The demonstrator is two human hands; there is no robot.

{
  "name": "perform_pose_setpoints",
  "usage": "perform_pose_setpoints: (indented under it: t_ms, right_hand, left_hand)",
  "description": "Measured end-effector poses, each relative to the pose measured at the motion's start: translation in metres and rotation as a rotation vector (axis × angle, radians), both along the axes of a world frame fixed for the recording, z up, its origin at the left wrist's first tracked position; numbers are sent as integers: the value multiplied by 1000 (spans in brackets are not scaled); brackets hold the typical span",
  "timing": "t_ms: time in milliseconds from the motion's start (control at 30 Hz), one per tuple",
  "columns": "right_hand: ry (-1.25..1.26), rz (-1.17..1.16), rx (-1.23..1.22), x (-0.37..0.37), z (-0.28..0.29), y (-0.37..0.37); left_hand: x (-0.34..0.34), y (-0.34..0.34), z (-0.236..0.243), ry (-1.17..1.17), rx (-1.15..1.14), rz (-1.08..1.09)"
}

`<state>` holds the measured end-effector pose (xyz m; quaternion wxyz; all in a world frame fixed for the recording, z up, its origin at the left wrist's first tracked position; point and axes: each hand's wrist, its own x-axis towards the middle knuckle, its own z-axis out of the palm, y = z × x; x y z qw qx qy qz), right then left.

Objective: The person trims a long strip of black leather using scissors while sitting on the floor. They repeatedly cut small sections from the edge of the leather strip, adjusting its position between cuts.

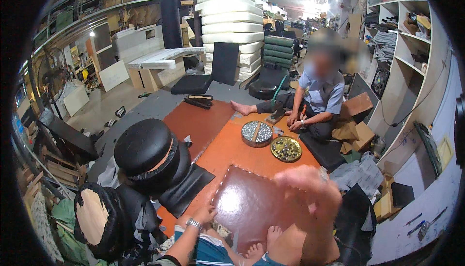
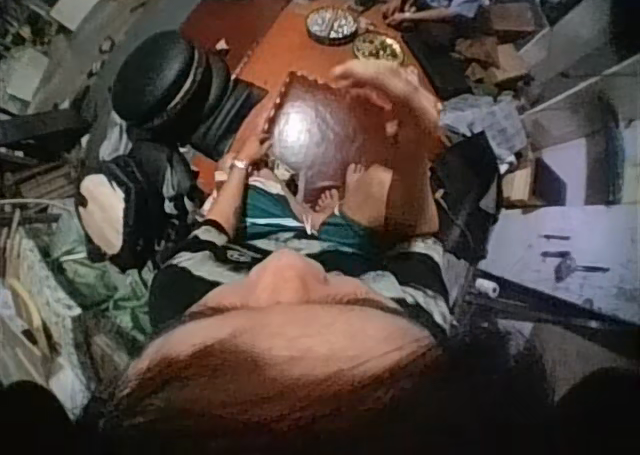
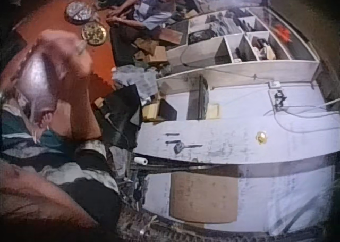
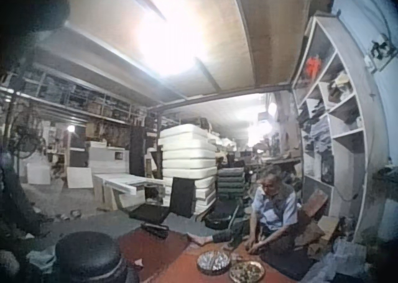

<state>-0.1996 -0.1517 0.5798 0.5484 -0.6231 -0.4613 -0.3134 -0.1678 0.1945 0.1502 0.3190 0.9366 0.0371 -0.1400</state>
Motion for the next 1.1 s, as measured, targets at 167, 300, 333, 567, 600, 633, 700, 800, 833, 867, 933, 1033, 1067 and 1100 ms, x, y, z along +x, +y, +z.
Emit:
perform_pose_setpoints:
  t_ms: [167, 300, 333, 567, 600, 633, 700, 800, 833, 867, 933, 1033, 1067, 1100]
  right_hand:
    - [-557, 263, -16, -46, 63, 27]
    - [-639, 289, -194, -63, 107, 22]
    - [-543, 349, -402, -67, 122, 3]
    - [139, -90, 106, -56, 3, -8]
    - [276, -163, -191, -44, -1, -18]
    - [371, -155, -373, -36, -11, -19]
    - [489, -163, -706, -22, -27, -18]
    - [750, -22, -1163, -13, -55, -13]
    - [667, -8, -1210, -10, -70, -8]
    - [676, -11, -1242, -5, -88, -1]
    - [681, 2, -1251, 2, -124, 11]
    - [729, 74, -1382, 0, -153, 20]
    - [729, 135, -1469, 0, -157, 22]
    - [694, 194, -1536, 3, -158, 23]
  left_hand:
    - [-2, -2, 2, 139, 263, -57]
    - [-5, -5, 11, 71, 232, -120]
    - [-3, -4, 13, 18, 147, -91]
    - [60, 74, 4, 156, -551, 834]
    - [64, 93, -6, 63, -458, 883]
    - [70, 113, -16, -4, -353, 938]
    - [74, 146, -39, -5, -243, 1128]
    - [48, 177, -74, 46, -139, 1018]
    - [35, 183, -84, 127, -43, 912]
    - [22, 184, -94, 121, -8, 889]
    - [-2, 187, -110, 183, -365, 1036]
    - [-9, 202, -124, 274, -860, 1291]
    - [-7, 206, -127, 315, -1018, 1311]
    - [-2, 211, -129, 293, -885, 1296]
